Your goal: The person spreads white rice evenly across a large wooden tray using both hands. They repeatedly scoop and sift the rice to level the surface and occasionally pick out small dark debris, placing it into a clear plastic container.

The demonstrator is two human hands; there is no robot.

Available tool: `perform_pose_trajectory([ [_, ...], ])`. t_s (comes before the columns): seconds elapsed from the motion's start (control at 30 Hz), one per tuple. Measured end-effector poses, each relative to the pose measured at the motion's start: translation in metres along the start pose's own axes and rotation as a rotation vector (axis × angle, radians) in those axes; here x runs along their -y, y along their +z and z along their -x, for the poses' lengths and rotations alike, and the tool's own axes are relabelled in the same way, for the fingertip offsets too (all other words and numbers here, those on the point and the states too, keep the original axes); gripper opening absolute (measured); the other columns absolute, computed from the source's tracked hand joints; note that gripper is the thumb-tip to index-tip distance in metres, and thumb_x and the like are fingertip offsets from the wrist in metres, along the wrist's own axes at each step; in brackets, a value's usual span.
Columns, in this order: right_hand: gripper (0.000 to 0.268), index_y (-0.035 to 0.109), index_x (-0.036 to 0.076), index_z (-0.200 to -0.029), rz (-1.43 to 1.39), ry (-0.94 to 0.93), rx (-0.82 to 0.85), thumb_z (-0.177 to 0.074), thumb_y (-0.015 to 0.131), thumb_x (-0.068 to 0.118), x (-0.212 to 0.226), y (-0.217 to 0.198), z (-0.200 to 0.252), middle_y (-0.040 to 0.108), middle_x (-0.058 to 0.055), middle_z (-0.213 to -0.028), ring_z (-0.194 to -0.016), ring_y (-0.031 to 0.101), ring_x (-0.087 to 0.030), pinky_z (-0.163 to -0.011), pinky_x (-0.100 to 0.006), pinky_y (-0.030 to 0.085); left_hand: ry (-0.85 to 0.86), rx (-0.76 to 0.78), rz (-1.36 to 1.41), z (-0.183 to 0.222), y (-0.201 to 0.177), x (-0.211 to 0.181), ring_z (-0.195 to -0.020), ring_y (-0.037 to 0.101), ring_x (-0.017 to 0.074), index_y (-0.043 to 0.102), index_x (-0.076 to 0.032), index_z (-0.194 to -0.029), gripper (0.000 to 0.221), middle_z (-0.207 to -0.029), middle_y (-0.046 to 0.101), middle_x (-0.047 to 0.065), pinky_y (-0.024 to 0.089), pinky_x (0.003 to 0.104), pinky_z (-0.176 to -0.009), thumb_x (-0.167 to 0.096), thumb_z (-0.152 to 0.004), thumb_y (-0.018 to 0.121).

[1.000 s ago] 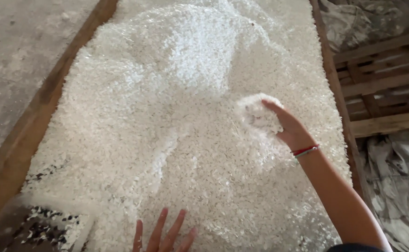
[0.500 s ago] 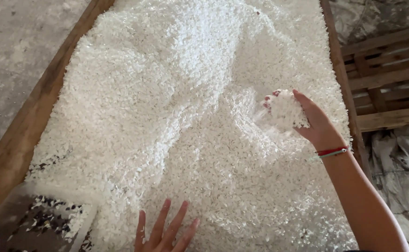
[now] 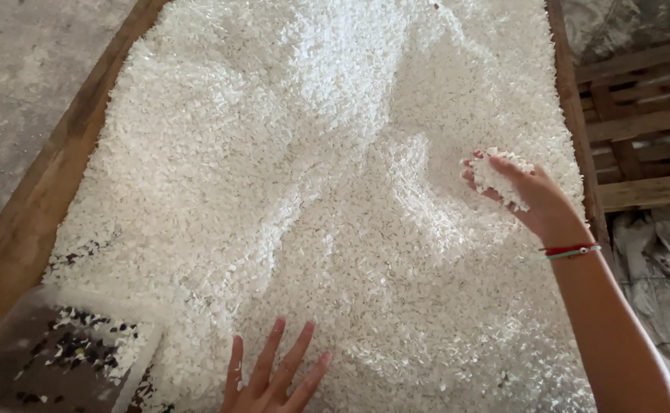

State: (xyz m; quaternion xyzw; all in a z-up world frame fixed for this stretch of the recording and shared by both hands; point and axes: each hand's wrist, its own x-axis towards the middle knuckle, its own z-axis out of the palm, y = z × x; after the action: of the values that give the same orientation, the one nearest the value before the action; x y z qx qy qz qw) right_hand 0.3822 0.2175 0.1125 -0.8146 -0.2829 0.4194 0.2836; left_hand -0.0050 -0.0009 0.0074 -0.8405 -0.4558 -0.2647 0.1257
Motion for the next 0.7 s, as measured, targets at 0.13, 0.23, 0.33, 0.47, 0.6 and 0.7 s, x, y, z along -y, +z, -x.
perform_pose_trajectory([
  [0.13, 0.041, 0.051, 0.01, -0.092, 0.466, -0.497, 0.195, -0.088, 0.069, 0.046, -0.021, -0.021, -0.046, 0.052, -0.003, -0.09, -0.08, 0.046, -0.017, -0.072, -0.028, 0.036, -0.017, -0.034, -0.017, -0.003, 0.005, -0.002, -0.14, 0.048, 0.0288, 0.054, -0.033, -0.137, 0.041, -0.148, 0.056, -0.002, 0.034, 0.061, -0.113, -0.026, -0.105, 0.03],
  [0.23, 0.056, 0.068, 0.006, -0.13, 0.703, -0.752, 0.117, -0.081, 0.078, 0.032, -0.028, -0.027, -0.071, 0.071, -0.011, -0.13, -0.115, 0.07, -0.025, -0.101, -0.035, 0.054, -0.036, -0.056, -0.018, -0.003, 0.008, -0.003, -0.136, 0.052, 0.0278, 0.059, -0.035, -0.131, 0.046, -0.143, 0.06, -0.003, 0.037, 0.06, -0.11, -0.01, -0.1, 0.035],
  [0.33, 0.054, 0.07, 0.009, -0.128, 0.856, -1.058, -0.014, -0.078, 0.084, 0.025, -0.025, -0.028, -0.071, 0.071, -0.013, -0.129, -0.114, 0.068, -0.03, -0.103, -0.044, 0.051, -0.024, -0.054, -0.023, -0.001, 0.01, -0.002, -0.136, 0.052, 0.0286, 0.059, -0.036, -0.132, 0.048, -0.142, 0.061, -0.003, 0.036, 0.06, -0.111, -0.009, -0.099, 0.037],
  [0.47, 0.022, 0.073, 0.008, -0.118, 0.678, -1.011, 0.103, -0.099, 0.068, 0.016, -0.025, -0.005, -0.066, 0.077, -0.014, -0.113, -0.088, 0.077, -0.021, -0.079, -0.026, 0.065, -0.03, -0.109, -0.041, -0.001, 0.017, -0.002, -0.131, 0.057, 0.0278, 0.059, -0.037, -0.13, 0.039, -0.138, 0.064, -0.004, 0.037, 0.059, -0.111, -0.016, -0.098, 0.052],
  [0.6, 0.064, 0.056, 0.006, -0.142, 0.61, -0.712, 0.363, -0.1, 0.038, 0.051, -0.038, 0.044, -0.064, 0.063, -0.017, -0.139, -0.122, 0.062, -0.026, -0.098, -0.037, 0.057, -0.045, -0.065, -0.045, -0.001, 0.015, -0.005, -0.135, 0.054, 0.0276, 0.054, -0.036, -0.138, 0.047, -0.142, 0.061, -0.005, 0.038, 0.06, -0.111, -0.011, -0.102, 0.038],
  [0.7, 0.066, 0.05, 0.003, -0.145, 0.509, -0.447, 0.274, -0.106, 0.027, 0.051, -0.026, 0.068, -0.045, 0.064, -0.02, -0.126, -0.115, 0.063, -0.025, -0.099, -0.04, 0.055, -0.057, -0.074, -0.009, -0.004, 0.012, -0.005, -0.134, 0.055, 0.0274, 0.059, -0.037, -0.13, 0.04, -0.139, 0.063, -0.005, 0.038, 0.059, -0.11, -0.015, -0.103, 0.039],
])
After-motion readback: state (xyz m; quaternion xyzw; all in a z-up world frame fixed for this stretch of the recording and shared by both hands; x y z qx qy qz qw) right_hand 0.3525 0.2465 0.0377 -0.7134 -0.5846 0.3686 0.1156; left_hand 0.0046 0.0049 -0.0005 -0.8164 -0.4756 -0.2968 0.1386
